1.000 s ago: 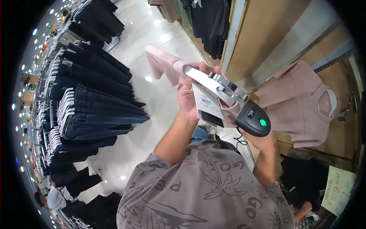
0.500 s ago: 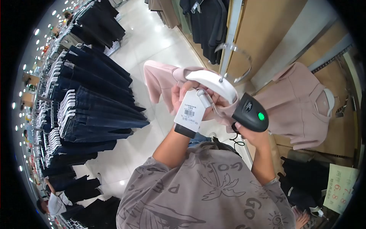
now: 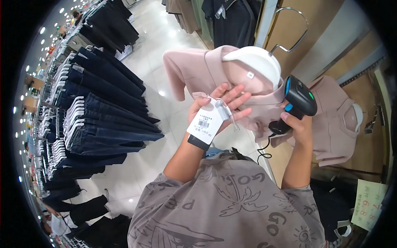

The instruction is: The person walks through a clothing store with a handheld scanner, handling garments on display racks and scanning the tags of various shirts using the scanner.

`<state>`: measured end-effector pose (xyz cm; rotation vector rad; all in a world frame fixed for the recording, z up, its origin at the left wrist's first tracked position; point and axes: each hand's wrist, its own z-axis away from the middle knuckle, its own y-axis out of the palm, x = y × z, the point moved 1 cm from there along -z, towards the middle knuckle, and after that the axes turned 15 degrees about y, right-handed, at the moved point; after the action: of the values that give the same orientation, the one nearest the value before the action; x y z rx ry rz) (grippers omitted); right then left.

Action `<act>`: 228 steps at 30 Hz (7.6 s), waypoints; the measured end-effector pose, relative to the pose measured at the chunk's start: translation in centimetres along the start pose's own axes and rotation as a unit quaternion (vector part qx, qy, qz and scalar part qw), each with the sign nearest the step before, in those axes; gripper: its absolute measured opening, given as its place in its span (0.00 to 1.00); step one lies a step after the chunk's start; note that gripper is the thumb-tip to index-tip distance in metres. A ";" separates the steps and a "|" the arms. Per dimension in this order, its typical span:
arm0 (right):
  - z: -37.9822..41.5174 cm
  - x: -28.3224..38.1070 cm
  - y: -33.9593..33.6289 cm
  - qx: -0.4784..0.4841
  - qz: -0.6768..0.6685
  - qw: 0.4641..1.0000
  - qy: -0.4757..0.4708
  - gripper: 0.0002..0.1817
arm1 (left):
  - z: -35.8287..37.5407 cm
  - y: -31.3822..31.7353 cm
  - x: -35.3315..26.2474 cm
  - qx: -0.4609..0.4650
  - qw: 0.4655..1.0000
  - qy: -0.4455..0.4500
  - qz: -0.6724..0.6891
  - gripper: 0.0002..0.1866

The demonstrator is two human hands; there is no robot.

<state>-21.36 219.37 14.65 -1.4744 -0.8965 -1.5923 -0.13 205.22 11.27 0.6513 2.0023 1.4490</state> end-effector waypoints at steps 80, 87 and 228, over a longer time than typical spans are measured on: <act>0.0 -0.7 3.9 -0.079 0.064 0.995 -0.015 0.33 | 1.3 3.0 -8.2 0.043 0.965 0.050 -0.254 0.39; 0.5 -0.2 4.3 -0.073 0.067 0.995 -0.023 0.29 | 1.6 3.2 -7.9 0.039 0.967 0.043 -0.246 0.39; -8.7 -0.2 15.3 0.243 0.096 0.954 0.150 0.20 | 4.1 -3.0 -24.0 -0.052 0.733 -0.104 -0.670 0.25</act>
<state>-11.60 204.75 13.64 -0.9154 -0.8584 -1.2882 19.70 190.85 11.43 -0.6375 1.4799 0.4928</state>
